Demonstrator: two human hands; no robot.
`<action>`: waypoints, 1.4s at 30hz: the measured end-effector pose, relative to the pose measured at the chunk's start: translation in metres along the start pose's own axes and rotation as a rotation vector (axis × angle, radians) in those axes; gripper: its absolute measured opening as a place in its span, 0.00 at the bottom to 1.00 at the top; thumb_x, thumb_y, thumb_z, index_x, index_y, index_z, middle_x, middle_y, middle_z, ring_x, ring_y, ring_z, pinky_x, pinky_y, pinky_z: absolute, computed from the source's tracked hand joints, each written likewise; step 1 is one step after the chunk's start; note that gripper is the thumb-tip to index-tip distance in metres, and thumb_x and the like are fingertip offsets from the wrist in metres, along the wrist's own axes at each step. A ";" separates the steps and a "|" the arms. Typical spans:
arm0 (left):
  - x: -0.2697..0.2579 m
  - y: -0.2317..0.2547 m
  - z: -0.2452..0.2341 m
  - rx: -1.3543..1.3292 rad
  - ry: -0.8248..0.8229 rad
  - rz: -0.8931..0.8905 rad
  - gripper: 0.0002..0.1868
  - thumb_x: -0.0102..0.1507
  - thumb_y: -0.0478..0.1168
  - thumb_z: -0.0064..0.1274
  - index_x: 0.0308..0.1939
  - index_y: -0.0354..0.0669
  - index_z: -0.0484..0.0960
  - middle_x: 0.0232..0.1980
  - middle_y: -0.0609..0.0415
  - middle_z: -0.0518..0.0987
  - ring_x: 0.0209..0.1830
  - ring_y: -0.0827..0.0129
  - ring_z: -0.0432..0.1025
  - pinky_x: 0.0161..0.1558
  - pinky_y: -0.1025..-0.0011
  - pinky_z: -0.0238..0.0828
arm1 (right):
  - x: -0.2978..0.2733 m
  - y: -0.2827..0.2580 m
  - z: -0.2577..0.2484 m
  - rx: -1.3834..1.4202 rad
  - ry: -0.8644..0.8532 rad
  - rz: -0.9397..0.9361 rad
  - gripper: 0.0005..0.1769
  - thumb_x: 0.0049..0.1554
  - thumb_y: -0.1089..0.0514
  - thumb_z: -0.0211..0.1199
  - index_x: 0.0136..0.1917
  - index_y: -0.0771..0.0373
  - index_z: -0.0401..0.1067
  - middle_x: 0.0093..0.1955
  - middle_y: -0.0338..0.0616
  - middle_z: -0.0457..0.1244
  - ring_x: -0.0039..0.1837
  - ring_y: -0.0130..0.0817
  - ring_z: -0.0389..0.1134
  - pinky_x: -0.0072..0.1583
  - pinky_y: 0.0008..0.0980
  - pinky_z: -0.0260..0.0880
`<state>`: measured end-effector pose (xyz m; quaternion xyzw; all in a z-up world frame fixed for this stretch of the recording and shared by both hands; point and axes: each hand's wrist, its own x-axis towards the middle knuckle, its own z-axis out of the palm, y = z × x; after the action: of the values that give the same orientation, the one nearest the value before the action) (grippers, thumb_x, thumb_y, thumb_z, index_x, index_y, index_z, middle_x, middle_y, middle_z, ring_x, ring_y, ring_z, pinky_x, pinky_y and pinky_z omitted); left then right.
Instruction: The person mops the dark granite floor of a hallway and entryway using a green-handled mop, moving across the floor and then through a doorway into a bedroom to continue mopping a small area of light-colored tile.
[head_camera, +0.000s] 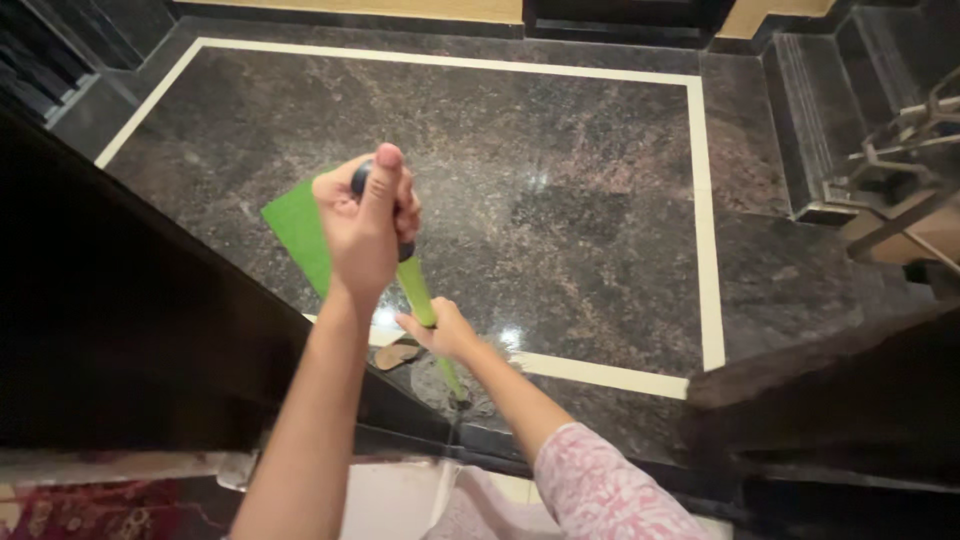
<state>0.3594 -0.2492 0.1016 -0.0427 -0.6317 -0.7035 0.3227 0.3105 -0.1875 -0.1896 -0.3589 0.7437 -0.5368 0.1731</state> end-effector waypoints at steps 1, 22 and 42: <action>-0.002 -0.003 0.003 -0.025 -0.018 0.019 0.26 0.72 0.55 0.54 0.27 0.41 0.71 0.22 0.59 0.69 0.19 0.77 0.64 0.21 0.77 0.56 | -0.004 0.004 -0.002 0.036 0.019 0.005 0.22 0.57 0.47 0.68 0.33 0.67 0.71 0.26 0.48 0.60 0.31 0.31 0.58 0.37 0.39 0.64; -0.119 -0.101 0.159 -0.295 -0.017 0.102 0.31 0.72 0.61 0.48 0.31 0.35 0.71 0.21 0.58 0.64 0.18 0.73 0.62 0.21 0.73 0.58 | -0.211 0.083 -0.222 -0.444 -0.066 0.317 0.19 0.52 0.45 0.64 0.38 0.64 0.77 0.36 0.59 0.68 0.41 0.58 0.72 0.46 0.52 0.71; -0.084 0.034 0.215 -0.044 -0.464 0.049 0.24 0.77 0.46 0.39 0.25 0.44 0.72 0.18 0.63 0.66 0.15 0.78 0.64 0.17 0.76 0.58 | -0.269 0.096 -0.216 -0.305 0.217 0.323 0.08 0.41 0.70 0.62 0.36 0.61 0.75 0.35 0.48 0.70 0.43 0.38 0.74 0.47 0.38 0.72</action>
<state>0.3679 -0.0187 0.1343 -0.2257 -0.6724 -0.6803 0.1848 0.3223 0.1675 -0.2344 -0.1976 0.8780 -0.4192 0.1196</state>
